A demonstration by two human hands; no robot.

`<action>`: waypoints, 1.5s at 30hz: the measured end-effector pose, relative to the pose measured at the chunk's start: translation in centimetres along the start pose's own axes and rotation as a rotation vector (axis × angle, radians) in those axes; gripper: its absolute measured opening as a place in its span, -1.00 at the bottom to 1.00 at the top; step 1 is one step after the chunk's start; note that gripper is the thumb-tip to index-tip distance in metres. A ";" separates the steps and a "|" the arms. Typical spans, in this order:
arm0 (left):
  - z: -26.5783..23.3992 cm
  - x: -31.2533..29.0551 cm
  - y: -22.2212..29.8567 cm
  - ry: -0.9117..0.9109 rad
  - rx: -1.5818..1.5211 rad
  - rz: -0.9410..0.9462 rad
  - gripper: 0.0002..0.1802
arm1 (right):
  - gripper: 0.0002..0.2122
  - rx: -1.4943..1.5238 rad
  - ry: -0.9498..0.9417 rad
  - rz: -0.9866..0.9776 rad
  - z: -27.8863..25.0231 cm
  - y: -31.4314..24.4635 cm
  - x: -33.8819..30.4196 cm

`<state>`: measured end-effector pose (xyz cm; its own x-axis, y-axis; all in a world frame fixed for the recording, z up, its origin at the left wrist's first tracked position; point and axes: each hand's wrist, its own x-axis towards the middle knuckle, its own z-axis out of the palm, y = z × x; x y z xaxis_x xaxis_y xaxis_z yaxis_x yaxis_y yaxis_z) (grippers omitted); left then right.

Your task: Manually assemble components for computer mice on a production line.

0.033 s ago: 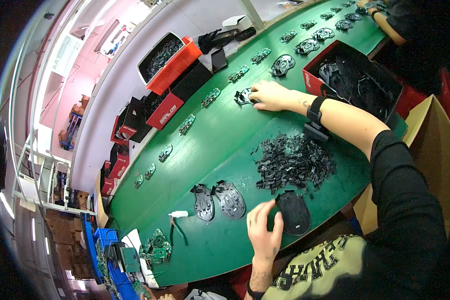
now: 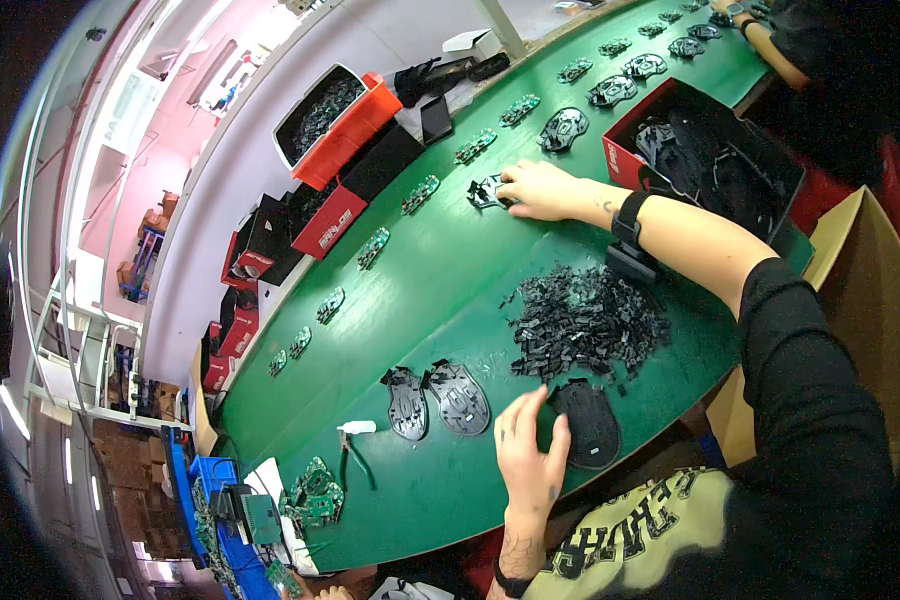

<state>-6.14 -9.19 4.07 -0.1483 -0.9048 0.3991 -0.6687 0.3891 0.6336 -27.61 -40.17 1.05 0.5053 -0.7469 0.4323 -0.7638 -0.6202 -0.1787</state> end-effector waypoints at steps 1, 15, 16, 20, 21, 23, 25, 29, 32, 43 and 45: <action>0.2 0.6 0.2 -0.005 0.003 0.000 -0.63 | -0.72 -0.026 0.021 -0.017 0.2 0.3 0.2; -0.3 2.2 -0.4 -0.020 -0.141 -0.247 -0.66 | -0.76 0.284 -0.023 -0.070 -5.8 -3.9 -0.3; -0.7 2.4 0.2 0.003 -0.260 -0.326 -0.64 | -0.78 0.356 -0.124 -0.121 -6.5 -4.9 -0.8; -1.5 2.2 -0.1 0.253 -0.287 -0.220 -0.59 | -0.85 0.431 -0.397 -0.058 -8.4 -10.1 -2.4; -1.6 2.0 -0.6 0.334 -0.286 -0.135 -0.58 | -0.85 0.430 -0.387 -0.077 -8.3 -11.0 -2.8; -1.9 1.8 -1.1 0.420 -0.284 -0.052 -0.57 | -0.85 0.432 -0.398 -0.097 -7.4 -12.3 -3.1; -2.6 1.6 -0.3 0.505 -0.132 -0.059 -0.64 | -0.86 0.402 -0.413 -0.060 -6.7 -12.7 -3.5; -3.4 1.2 -0.8 0.470 0.083 0.004 -0.69 | -0.88 0.346 -0.369 -0.020 -5.2 -13.5 -3.9; -3.7 0.5 -1.3 0.483 -0.003 -0.130 -0.75 | -0.90 0.351 -0.381 -0.054 -4.3 -13.9 -4.0; -4.9 -1.2 -2.3 0.600 -0.548 -0.365 -0.70 | -0.87 0.560 -0.455 -0.219 -8.4 -18.0 -6.3; -5.0 -1.6 -2.3 0.625 -0.561 -0.369 -0.69 | -0.87 0.508 -0.491 -0.331 -7.8 -18.8 -7.6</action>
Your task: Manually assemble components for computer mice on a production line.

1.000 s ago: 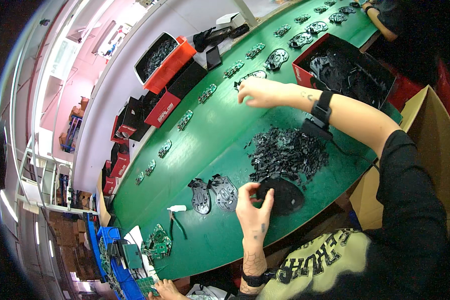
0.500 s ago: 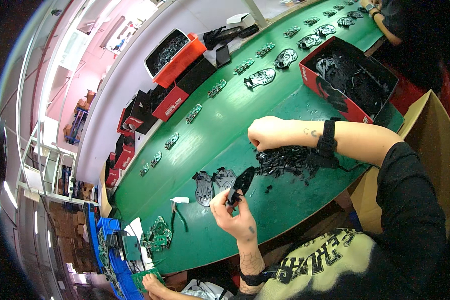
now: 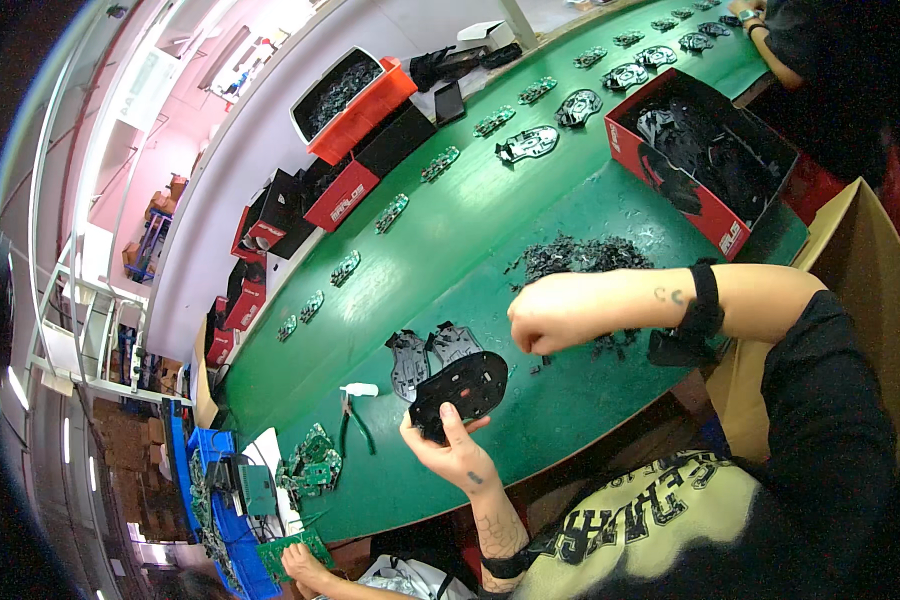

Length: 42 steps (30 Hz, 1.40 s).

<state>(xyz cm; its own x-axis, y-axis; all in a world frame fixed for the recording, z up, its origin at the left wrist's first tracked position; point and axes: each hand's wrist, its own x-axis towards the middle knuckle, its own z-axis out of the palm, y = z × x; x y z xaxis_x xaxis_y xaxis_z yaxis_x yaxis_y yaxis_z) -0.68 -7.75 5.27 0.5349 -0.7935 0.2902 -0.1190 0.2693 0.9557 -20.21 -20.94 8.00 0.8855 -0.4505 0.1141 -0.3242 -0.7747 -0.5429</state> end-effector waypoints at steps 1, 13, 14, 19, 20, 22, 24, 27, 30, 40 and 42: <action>-0.4 0.0 -0.3 -0.004 -0.004 -0.002 -0.69 | -0.87 -0.067 0.021 -0.075 1.0 0.1 -0.3; -1.7 0.0 -0.6 -0.082 -0.017 -0.229 -0.55 | -0.87 0.447 0.326 0.191 0.6 -2.3 1.0; -1.6 -0.1 -0.7 -0.094 -0.017 -0.243 -0.54 | -0.87 0.511 0.309 0.219 -0.1 -3.1 1.2; -0.4 -0.6 -0.2 -0.139 -0.031 -0.172 -0.52 | -0.90 0.294 0.318 0.060 1.0 -4.0 2.1; -0.4 -0.7 -0.3 -0.181 0.016 -0.134 -0.51 | -0.90 0.327 0.300 0.075 1.2 -3.9 2.2; -0.4 -0.5 -0.3 -0.225 0.059 -0.100 -0.50 | -0.90 0.359 0.277 0.087 1.1 -3.7 2.3; -0.5 -0.3 -0.6 -0.235 0.064 -0.089 -0.51 | -0.88 0.396 0.154 0.259 0.7 -3.9 2.3; -0.8 0.2 -1.1 -0.225 0.046 -0.053 -0.53 | -0.86 0.623 0.157 0.325 -0.2 -4.4 3.2; -1.1 0.9 -1.3 -0.242 0.027 -0.024 -0.53 | -0.78 0.868 -0.024 0.425 -0.5 -2.9 4.1; -5.0 3.3 -2.6 -0.345 0.380 0.108 -0.53 | -0.65 0.306 0.321 0.538 -7.0 12.9 9.8; -5.6 3.9 -2.6 -0.428 0.604 0.249 -0.66 | -0.64 0.165 0.449 0.628 -7.4 17.6 10.6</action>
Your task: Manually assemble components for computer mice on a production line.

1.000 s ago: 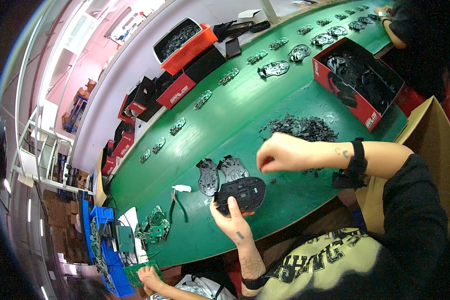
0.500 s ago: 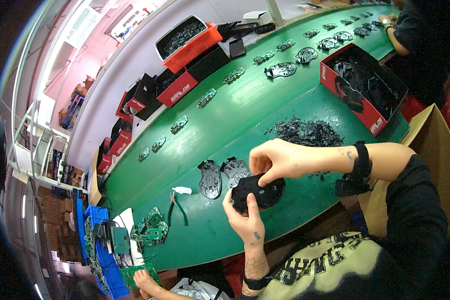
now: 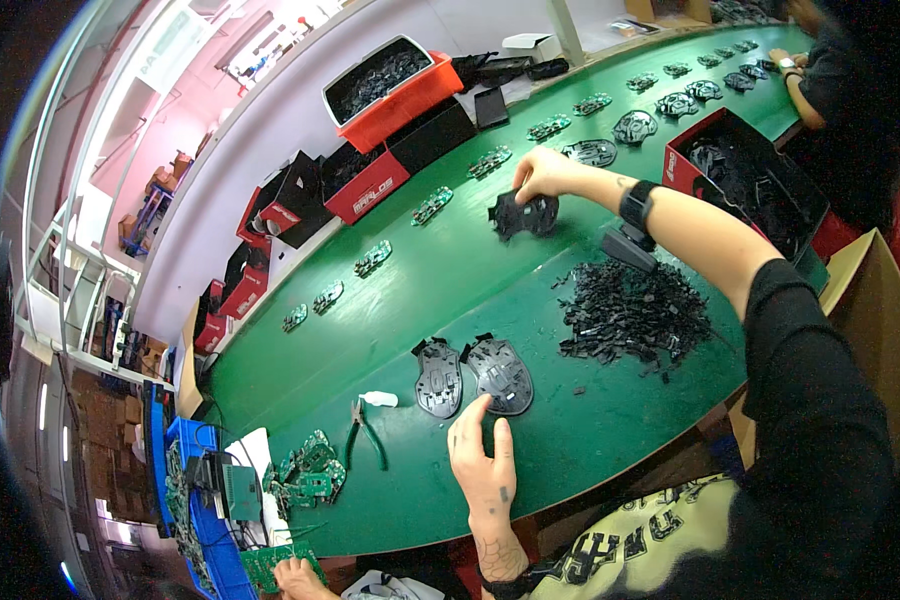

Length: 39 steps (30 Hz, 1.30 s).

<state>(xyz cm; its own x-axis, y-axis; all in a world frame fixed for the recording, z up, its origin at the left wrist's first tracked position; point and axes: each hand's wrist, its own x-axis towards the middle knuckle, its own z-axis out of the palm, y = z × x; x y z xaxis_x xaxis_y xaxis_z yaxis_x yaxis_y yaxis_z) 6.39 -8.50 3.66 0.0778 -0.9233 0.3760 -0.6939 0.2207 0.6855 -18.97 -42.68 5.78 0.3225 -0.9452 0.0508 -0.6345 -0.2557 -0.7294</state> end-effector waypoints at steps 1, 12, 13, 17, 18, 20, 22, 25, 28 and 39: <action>-0.1 -0.1 -0.4 0.002 0.003 -0.005 -0.66 | -0.64 -0.065 0.075 0.012 0.1 0.6 1.0; -1.1 -4.2 -0.9 -0.098 0.194 0.171 -0.77 | -0.62 -0.356 0.431 0.003 3.0 2.0 1.5; -1.1 -4.5 -0.9 -0.103 0.194 0.173 -0.77 | -0.63 -0.349 0.452 -0.054 2.8 1.8 1.2; -1.6 -4.8 -1.2 0.071 0.108 0.121 -0.75 | -0.79 -0.100 -0.099 -0.385 1.3 -4.8 -3.5; -1.7 -4.2 -1.1 0.101 0.125 0.084 -0.71 | -0.82 -0.178 -0.215 -0.399 0.9 -6.6 -6.2; -2.5 -2.8 -0.9 0.127 0.236 -0.014 -0.59 | -0.84 -0.296 -0.390 -0.394 2.0 -9.5 -10.7; -2.0 -1.7 -1.1 0.140 0.275 -0.093 -0.54 | -0.84 -0.355 -0.455 -0.366 3.3 -9.5 -13.7; -1.5 -1.4 -2.1 0.107 0.334 -0.128 -0.51 | -0.85 -0.348 -0.473 -0.383 5.0 -8.1 -15.6; -1.3 -2.0 -2.3 0.072 0.313 -0.158 -0.51 | -0.86 -0.293 -0.486 -0.365 5.5 -7.2 -16.1; -0.7 -3.3 -1.3 0.224 -0.332 -0.282 -0.54 | -0.88 -0.169 -0.277 -0.615 6.5 -6.9 -16.8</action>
<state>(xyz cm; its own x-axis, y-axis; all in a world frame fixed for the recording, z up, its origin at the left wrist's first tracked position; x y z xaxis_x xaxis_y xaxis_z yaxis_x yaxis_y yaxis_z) 7.52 -5.52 1.94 0.4070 -0.8795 0.2467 -0.3603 0.0936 0.9281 -15.48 -23.75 5.52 0.8115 -0.5380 0.2283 -0.3729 -0.7774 -0.5066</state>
